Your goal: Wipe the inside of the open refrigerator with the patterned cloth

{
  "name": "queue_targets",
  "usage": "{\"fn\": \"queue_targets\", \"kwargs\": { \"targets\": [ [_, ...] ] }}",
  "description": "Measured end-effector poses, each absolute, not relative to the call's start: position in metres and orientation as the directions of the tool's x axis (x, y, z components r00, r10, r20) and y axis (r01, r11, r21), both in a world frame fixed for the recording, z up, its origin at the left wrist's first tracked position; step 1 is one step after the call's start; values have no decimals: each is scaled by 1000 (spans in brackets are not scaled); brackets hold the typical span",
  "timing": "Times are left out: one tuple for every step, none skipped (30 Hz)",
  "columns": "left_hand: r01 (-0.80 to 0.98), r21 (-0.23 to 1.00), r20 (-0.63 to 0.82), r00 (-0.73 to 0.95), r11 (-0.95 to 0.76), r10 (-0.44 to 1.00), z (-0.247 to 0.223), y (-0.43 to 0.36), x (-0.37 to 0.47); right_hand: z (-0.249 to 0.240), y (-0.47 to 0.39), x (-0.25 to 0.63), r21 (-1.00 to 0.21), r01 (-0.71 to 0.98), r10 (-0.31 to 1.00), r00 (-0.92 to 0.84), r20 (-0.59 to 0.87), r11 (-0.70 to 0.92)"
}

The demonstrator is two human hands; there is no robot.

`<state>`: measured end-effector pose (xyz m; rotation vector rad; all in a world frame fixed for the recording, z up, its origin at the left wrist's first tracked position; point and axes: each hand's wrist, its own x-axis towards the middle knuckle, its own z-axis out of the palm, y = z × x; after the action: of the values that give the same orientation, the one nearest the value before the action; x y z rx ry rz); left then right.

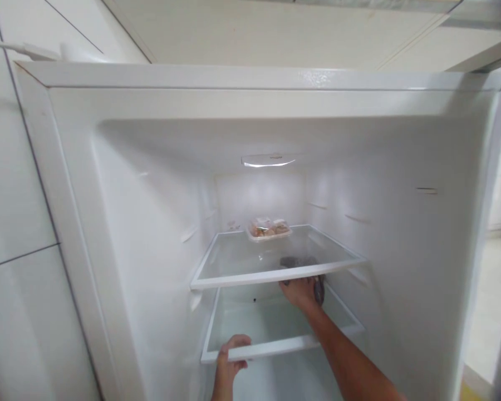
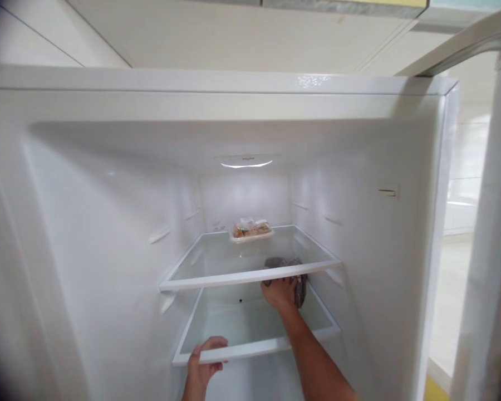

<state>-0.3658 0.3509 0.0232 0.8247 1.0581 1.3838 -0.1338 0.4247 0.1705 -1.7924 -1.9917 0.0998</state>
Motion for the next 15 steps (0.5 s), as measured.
{"fn": "queue_targets", "kwargs": {
  "targets": [
    [-363, 931, -76, -106, 32, 992, 22, 350, -365, 170, 431, -150, -368, 914, 960, -72, 270, 172],
    [-380, 925, -49, -114, 2, 992, 22, 348, -364, 168, 436, -168, -386, 901, 961, -101, 258, 199],
    [-399, 917, -28, -122, -24, 992, 22, 345, -363, 167, 440, -188, -403, 886, 959, -137, 248, 230],
    [-416, 908, -10, -129, -45, 992, 23, 341, -362, 167, 442, -210, -418, 869, 955, -176, 240, 266],
    [-431, 901, -1, -130, -55, 992, 24, 338, -361, 166, 444, -232, -430, 850, 947, -221, 235, 305],
    [-441, 896, 0, -124, -55, 992, 25, 335, -360, 167, 444, -254, -442, 829, 937, -262, 233, 342],
    [-452, 891, -4, -116, -49, 993, 25, 333, -360, 168, 444, -273, -452, 810, 926, -296, 234, 373],
    [-465, 885, -15, -107, -36, 994, 26, 332, -360, 169, 443, -290, -461, 792, 916, -325, 237, 400],
    [-482, 876, -33, -99, -18, 995, 25, 332, -360, 171, 441, -303, -469, 776, 906, -348, 241, 422],
    [-503, 864, -53, -92, -1, 994, 24, 332, -360, 173, 439, -312, -477, 762, 898, -365, 245, 439],
    [-524, 851, -70, -87, 14, 994, 23, 333, -361, 174, 437, -317, -484, 750, 892, -378, 247, 452],
    [-543, 839, -83, -85, 23, 993, 21, 334, -361, 176, 435, -319, -490, 740, 888, -388, 247, 460],
    [-557, 830, -89, -88, 25, 992, 18, 336, -362, 177, 431, -319, -496, 734, 885, -396, 244, 465],
    [-564, 825, -89, -98, 19, 991, 16, 338, -362, 177, 427, -317, -498, 730, 883, -407, 235, 469],
    [-565, 825, -92, -117, 10, 989, 13, 340, -362, 177, 421, -313, -497, 729, 881, -418, 221, 471]
  ]
}}
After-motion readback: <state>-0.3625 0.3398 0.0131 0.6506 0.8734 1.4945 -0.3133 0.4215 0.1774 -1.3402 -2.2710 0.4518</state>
